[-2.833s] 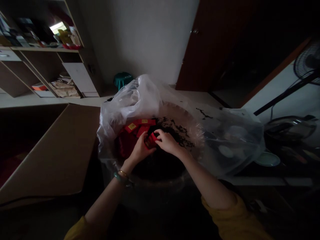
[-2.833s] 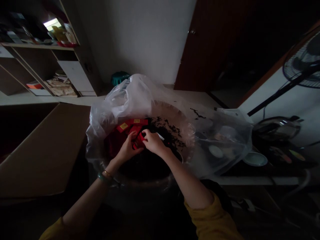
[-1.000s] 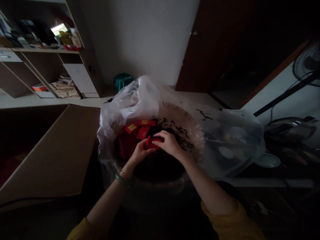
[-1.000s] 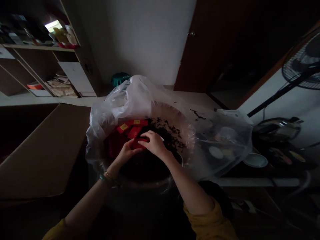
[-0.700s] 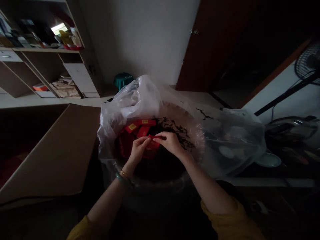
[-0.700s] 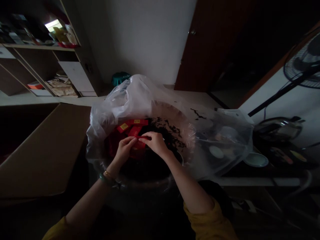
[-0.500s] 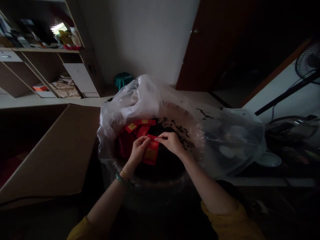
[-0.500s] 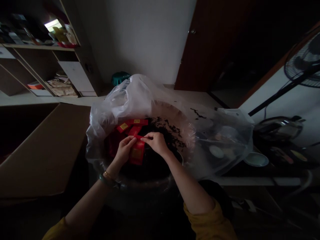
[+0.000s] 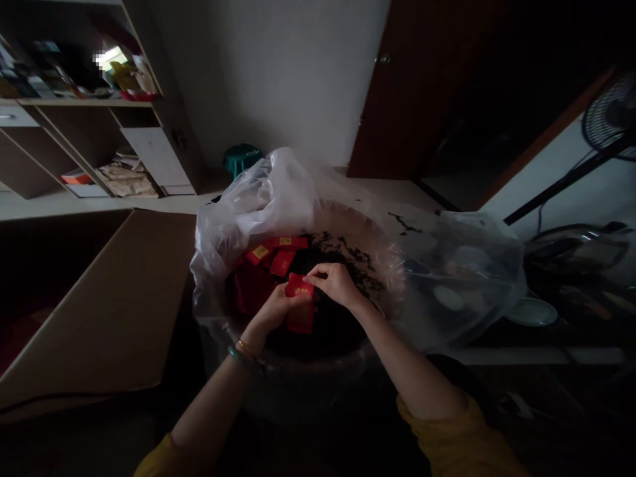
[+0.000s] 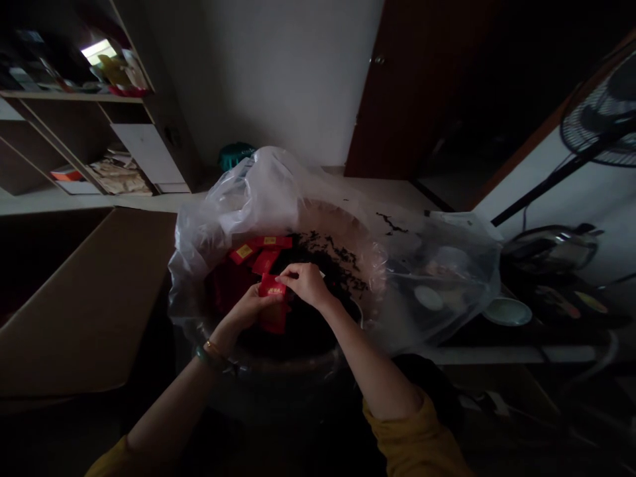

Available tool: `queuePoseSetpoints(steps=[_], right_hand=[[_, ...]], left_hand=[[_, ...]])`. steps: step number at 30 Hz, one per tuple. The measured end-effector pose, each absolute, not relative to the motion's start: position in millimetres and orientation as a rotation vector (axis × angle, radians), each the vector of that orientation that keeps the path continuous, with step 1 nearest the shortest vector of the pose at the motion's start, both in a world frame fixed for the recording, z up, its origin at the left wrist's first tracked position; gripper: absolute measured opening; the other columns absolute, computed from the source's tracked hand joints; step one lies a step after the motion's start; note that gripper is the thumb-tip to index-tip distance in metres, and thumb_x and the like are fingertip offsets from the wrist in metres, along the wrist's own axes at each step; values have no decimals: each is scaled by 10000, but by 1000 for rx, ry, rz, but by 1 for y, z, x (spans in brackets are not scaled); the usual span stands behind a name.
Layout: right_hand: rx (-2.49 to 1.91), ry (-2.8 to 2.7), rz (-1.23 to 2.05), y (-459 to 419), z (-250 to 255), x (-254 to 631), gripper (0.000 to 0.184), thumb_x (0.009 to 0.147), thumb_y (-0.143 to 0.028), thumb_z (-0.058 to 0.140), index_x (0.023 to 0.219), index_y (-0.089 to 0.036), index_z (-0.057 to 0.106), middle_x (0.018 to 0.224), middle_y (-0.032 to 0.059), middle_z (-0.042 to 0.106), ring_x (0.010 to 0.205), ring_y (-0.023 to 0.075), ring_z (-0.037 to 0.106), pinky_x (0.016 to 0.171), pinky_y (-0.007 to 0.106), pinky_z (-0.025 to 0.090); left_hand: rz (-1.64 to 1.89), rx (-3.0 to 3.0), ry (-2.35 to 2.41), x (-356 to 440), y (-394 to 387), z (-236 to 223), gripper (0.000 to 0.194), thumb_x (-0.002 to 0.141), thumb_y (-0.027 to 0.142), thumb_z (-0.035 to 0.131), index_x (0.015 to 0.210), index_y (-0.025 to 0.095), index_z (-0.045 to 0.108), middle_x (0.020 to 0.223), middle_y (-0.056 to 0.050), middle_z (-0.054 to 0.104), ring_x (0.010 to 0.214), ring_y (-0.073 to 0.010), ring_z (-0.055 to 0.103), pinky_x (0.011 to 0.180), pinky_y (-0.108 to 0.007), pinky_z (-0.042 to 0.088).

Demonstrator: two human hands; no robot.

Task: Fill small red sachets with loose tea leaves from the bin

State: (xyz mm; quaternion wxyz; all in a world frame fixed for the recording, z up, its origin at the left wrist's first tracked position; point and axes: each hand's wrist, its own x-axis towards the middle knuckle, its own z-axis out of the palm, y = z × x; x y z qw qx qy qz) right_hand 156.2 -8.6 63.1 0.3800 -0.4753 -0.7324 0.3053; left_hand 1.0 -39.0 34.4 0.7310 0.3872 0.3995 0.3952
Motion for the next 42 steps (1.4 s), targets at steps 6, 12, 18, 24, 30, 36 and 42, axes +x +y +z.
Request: queuePoseSetpoints(steps=[6,12,18,24,30,36,42], right_hand=[[-1280,-1866,649,8,53,189,206,851,-259,558,979,-193,704,1010,52,718,915,175,666,821,274,495],[-1894,-2051,492,29,13,248,410,822,-241,585,1223,-158,587,1189,142,638,1092,263,604,926,366,455],[-1860,-2149,568,31,-22,242,420,760,-282,660,1164,-174,623,1112,120,661,1021,245,627,872,311,471],[-1733,-2016,636,39,-23,253,447,679,-331,738,1079,-145,661,1107,125,646,1021,247,616,908,353,468],[-1434,-1720,875,28,16,260,545,641,-384,767,1133,-183,648,1120,76,676,1029,236,626,940,373,463],[-1335,-1979,889,-3,61,220,558,619,-328,795,1142,-192,656,1110,82,685,998,238,644,902,371,490],[-1325,-2081,778,-18,76,187,345,674,-253,762,1012,-210,714,1013,58,719,951,226,667,877,340,500]], left_hand=[[1043,927,1010,1,-36,24,512,437,379,881,806,84,683,708,-62,706,585,-165,642,578,-250,505],[1177,1184,1034,-6,-34,25,457,481,379,859,814,93,735,760,-90,726,631,-177,651,605,-252,513],[1161,1302,1016,-5,-37,29,394,518,366,843,798,108,743,843,-112,730,701,-205,675,668,-274,536],[1132,1215,1070,-5,-37,25,427,503,390,845,791,92,741,742,-94,724,599,-180,647,582,-261,519],[1116,993,1094,0,-33,20,506,432,393,871,798,78,720,701,-80,709,587,-173,641,587,-262,514],[1084,962,1098,9,-35,24,476,403,411,872,711,90,701,638,-57,689,548,-158,615,550,-249,488],[1067,1055,1044,12,-38,29,447,438,435,857,685,106,683,622,-37,671,535,-141,588,513,-230,454]])
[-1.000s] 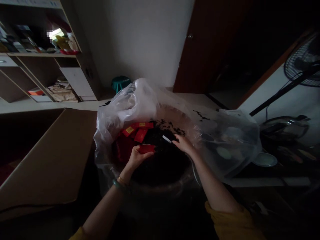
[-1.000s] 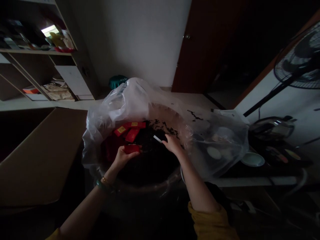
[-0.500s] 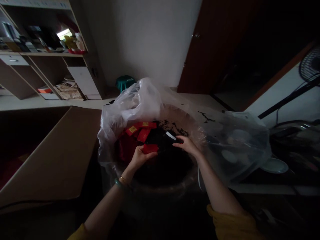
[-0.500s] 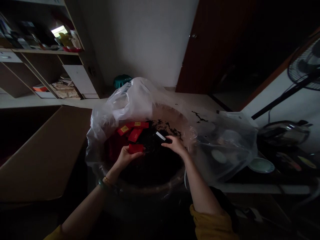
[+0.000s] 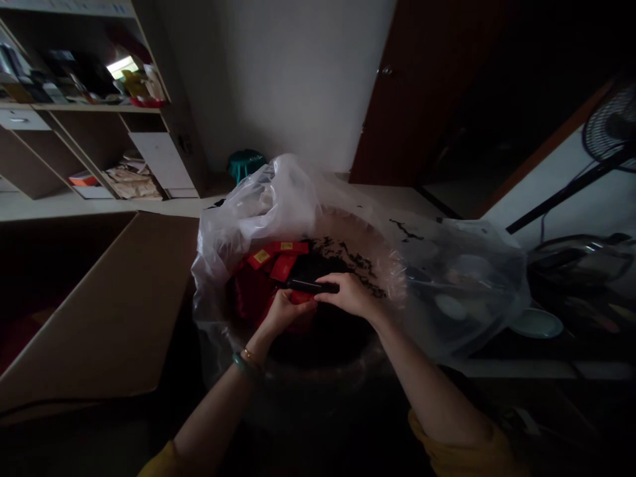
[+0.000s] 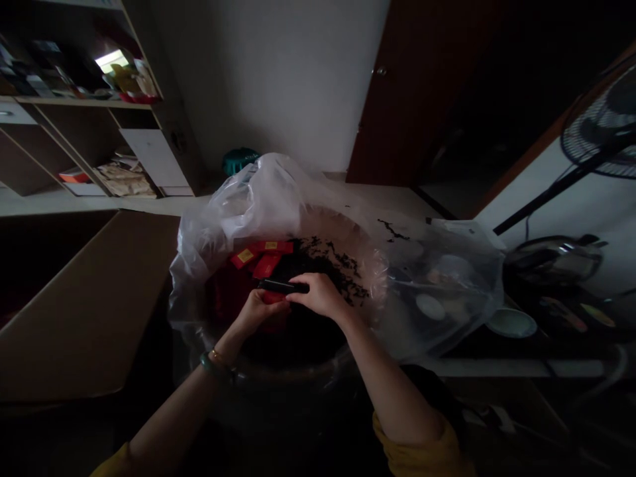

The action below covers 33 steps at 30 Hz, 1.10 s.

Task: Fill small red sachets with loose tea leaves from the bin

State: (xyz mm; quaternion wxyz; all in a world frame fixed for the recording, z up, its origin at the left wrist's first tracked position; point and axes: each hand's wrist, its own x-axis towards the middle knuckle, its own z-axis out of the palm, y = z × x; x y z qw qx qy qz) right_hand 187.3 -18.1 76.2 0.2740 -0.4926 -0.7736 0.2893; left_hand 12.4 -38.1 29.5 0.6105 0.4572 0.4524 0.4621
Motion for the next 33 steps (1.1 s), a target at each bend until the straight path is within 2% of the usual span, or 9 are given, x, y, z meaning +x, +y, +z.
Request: queuePoseSetpoints(steps=[3,9,27,33], right_hand=[[-1352,-2075,726,-20,77,183,273,689,-224,749,962,-214,731,962,49,728,899,218,680,831,315,511],[-1366,-2082,668,-23,74,184,287,701,-212,746,987,-195,725,955,58,725,883,216,683,785,297,515],[-1342,-2092,611,-22,69,187,267,715,-243,733,982,-241,730,954,45,728,877,218,685,805,318,524],[-1365,-2081,601,-22,68,187,276,715,-232,733,991,-223,727,979,56,723,908,222,679,833,322,519]], left_hand=[[1054,1039,1029,13,-39,28,455,438,450,853,668,103,672,634,-39,673,546,-144,594,533,-239,467],[1050,992,1036,16,-39,26,474,420,443,860,683,95,677,635,-42,679,545,-145,600,550,-245,475],[1042,1015,1038,17,-37,21,452,442,438,858,668,96,668,635,-47,680,528,-146,596,522,-241,471],[1065,1026,1072,11,-35,24,467,506,449,831,768,92,685,669,-39,681,520,-118,571,492,-204,431]])
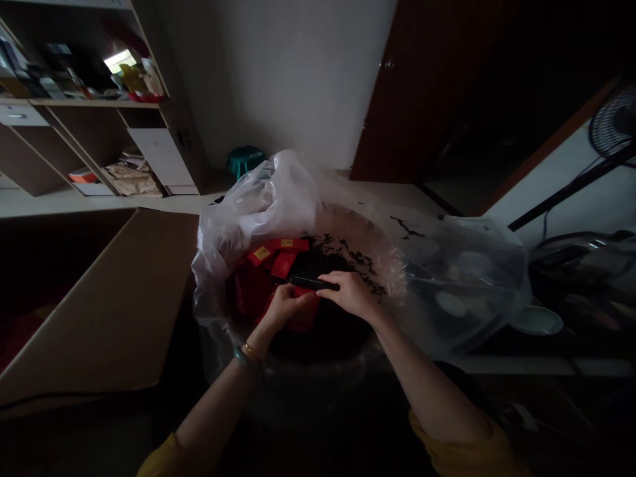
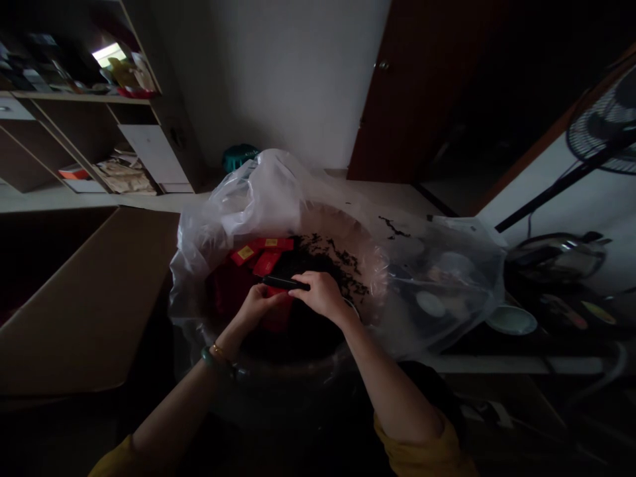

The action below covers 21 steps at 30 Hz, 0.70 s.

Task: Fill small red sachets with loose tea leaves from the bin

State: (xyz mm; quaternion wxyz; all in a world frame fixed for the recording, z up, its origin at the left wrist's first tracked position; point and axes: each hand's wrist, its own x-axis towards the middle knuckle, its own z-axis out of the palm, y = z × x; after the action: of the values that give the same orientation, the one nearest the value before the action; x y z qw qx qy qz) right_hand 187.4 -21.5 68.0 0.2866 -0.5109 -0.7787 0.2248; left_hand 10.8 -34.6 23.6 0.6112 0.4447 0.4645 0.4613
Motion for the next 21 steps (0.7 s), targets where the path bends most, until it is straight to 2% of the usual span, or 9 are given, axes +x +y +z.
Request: queuePoseSetpoints(steps=[6,10,14,21], right_hand=[[-1356,-2066,651,-21,65,188,275,716,-250,730,990,-236,723,963,44,724,887,209,683,811,307,522],[-1329,-1965,703,-15,63,193,373,682,-295,753,1044,-221,700,1058,59,705,984,232,658,878,341,509],[-1442,-1788,674,1,54,211,448,727,-368,705,1128,-176,655,1106,86,689,1015,245,647,898,371,500],[-1754,-1951,519,19,12,238,342,732,-315,701,1048,-186,686,1012,98,713,996,289,651,873,401,496]], left_hand=[[1128,1024,1097,7,-30,30,469,494,455,827,760,93,692,669,-35,680,511,-114,558,493,-204,417],[1139,1024,1101,8,-29,32,438,503,423,824,763,96,694,686,-41,686,547,-138,584,520,-223,444],[1218,1013,1085,6,-27,32,409,506,387,825,781,115,693,712,-34,690,605,-148,607,586,-235,475],[1284,978,1166,1,-27,31,411,566,511,772,666,123,680,547,13,599,482,-83,482,468,-186,353]])
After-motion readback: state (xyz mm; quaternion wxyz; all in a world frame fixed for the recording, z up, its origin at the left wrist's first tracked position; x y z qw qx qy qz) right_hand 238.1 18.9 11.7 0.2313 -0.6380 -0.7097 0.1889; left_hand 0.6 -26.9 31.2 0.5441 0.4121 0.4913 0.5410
